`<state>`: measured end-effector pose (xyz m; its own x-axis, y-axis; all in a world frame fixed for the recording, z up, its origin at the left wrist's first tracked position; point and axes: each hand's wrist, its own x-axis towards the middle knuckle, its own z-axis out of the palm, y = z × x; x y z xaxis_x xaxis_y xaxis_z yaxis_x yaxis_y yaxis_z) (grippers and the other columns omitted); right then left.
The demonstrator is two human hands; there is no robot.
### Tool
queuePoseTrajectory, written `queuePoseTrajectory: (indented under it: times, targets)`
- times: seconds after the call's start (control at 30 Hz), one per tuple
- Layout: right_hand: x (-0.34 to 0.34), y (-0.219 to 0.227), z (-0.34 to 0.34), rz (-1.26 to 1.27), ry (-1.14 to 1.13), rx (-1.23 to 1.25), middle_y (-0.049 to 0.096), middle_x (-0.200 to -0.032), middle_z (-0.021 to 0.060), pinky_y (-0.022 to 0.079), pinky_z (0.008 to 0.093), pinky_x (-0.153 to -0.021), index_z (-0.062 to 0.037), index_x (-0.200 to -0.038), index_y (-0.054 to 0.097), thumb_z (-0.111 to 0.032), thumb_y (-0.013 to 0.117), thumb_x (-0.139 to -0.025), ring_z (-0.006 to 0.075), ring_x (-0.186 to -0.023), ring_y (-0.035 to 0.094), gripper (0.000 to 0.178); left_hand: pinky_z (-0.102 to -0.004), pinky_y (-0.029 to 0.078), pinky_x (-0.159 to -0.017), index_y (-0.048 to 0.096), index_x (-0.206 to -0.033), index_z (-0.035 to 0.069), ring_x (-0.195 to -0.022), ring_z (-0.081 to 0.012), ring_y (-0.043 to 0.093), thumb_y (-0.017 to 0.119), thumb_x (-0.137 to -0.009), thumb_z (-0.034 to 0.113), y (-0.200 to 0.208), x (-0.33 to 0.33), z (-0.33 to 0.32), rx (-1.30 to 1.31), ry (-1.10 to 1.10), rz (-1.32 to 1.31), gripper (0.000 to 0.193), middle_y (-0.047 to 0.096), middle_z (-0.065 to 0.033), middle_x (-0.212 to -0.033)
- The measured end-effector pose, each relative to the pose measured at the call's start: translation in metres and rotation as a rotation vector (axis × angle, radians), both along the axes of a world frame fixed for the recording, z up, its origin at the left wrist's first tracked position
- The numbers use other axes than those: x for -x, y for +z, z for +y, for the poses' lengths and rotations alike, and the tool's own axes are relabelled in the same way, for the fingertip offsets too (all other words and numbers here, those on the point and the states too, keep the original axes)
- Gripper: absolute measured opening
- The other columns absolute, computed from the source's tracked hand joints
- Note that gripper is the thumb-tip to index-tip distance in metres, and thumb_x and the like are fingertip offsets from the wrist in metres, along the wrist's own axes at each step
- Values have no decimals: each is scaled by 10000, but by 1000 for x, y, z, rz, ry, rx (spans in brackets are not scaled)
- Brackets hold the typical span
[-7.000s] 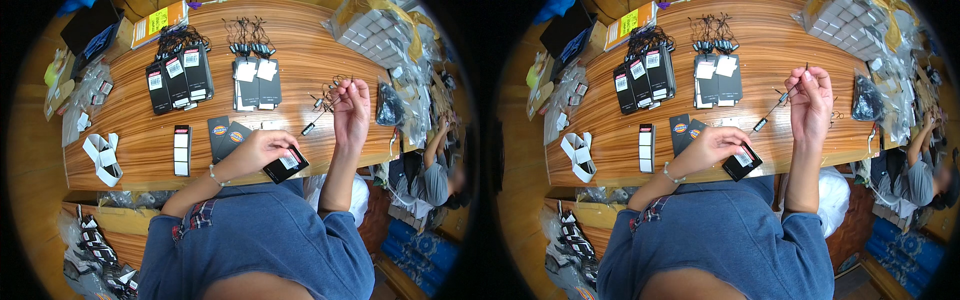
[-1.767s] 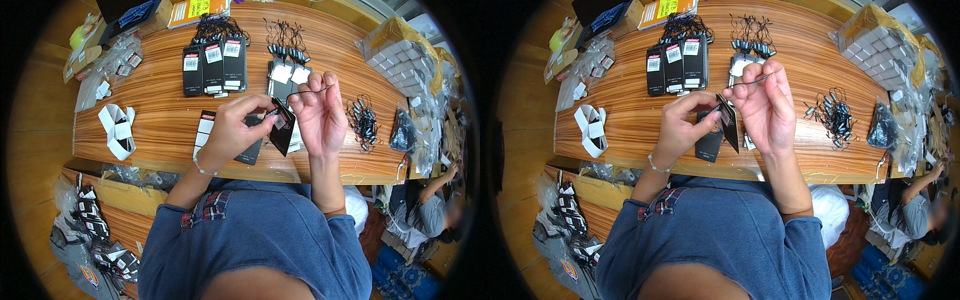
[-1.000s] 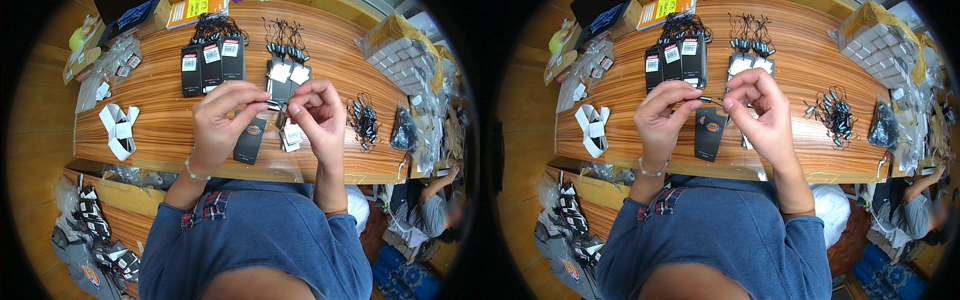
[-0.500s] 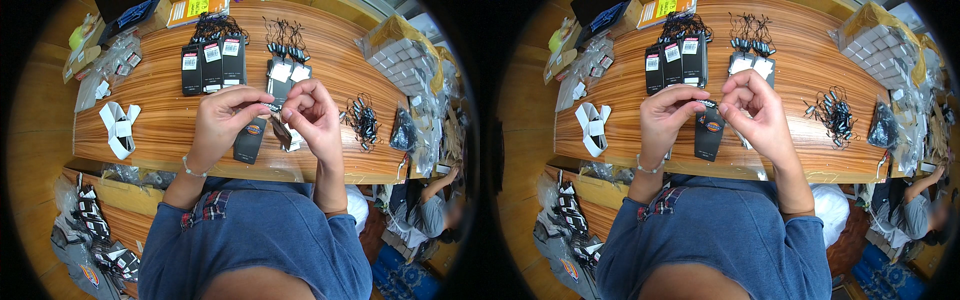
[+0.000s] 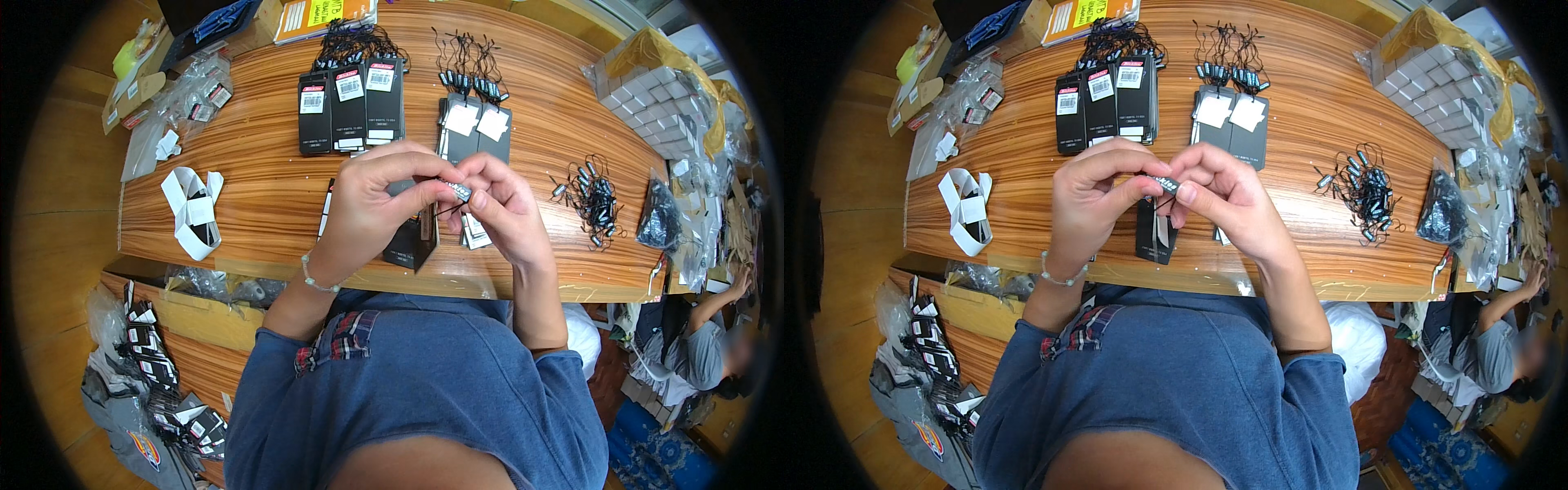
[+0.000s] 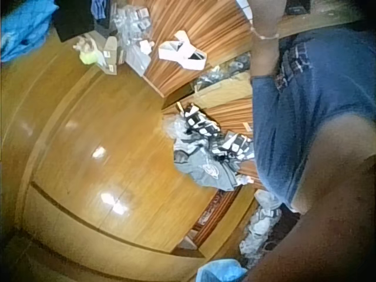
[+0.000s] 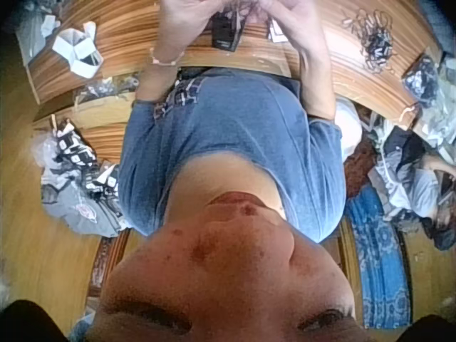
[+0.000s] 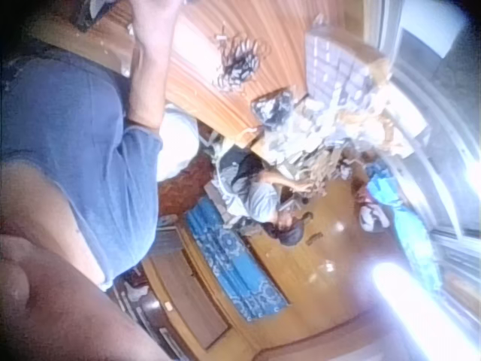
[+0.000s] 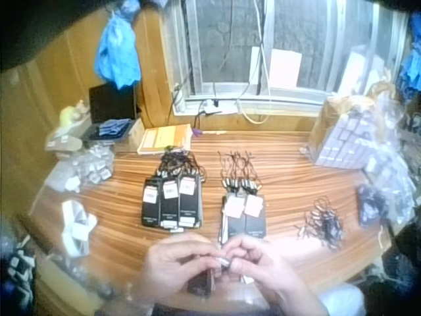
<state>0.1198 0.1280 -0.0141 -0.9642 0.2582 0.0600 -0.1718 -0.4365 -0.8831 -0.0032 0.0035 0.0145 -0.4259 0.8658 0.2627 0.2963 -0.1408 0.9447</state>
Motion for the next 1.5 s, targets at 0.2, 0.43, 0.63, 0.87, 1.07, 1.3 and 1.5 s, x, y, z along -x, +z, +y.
queuePoseTrajectory:
  times: [0.2,0.43,0.63,0.87,1.07,1.3,1.5]
  targets:
    - [-13,-10,12,45,-20,99,578,-805,80,450,208,-593,0,-932,517,-154,501,-888,98,-681,553,161,-335,324,-956,355,-1275,5,-1103,-193,441,556,-835,392,-39,-2,18,-161,-101,151,619,428,-108,-1213]
    - [-3,-11,33,166,-299,218,509,-842,68,417,234,-690,-38,-870,492,-187,445,-905,109,-775,491,160,-262,443,-828,356,-1256,28,-996,-152,529,560,-828,40,-59,-34,33,-39,-186,-487,474,481,-108,-1075]
    - [3,-3,66,137,-399,39,484,-872,24,344,243,-677,-56,-843,505,-224,437,-903,109,-768,444,191,-234,457,-796,309,-1293,38,-934,-124,544,524,-823,-34,-58,-29,42,63,-221,-499,521,496,-99,-1061]
    - [53,24,128,107,-477,-94,486,-735,-30,333,237,-628,-78,-846,577,-223,461,-884,82,-692,427,190,-217,441,-811,370,-1245,39,-949,-103,534,496,-831,-38,-62,-6,65,-7,-163,-374,439,553,-90,-1037]
    - [105,16,203,-57,-517,-319,454,-694,-67,330,241,-630,-100,-847,608,-230,477,-883,56,-640,394,188,-208,470,-653,438,-1116,15,-783,-118,600,603,-781,18,-90,31,102,153,40,-24,374,587,-76,-858]
    - [135,-3,223,-214,-465,-422,355,-607,-86,284,226,-574,-97,-839,627,-255,486,-880,55,-567,308,216,-313,457,-713,496,-1076,4,-837,-226,576,712,-680,107,-90,40,117,209,198,412,463,550,-105,-892]
    - [162,-25,224,-437,-311,-496,334,-550,-84,239,232,-498,-113,-861,633,-243,477,-863,58,-514,296,203,-363,388,-879,446,-1206,33,-1064,-292,453,697,-711,201,-78,32,90,150,289,593,579,450,-146,-1127]
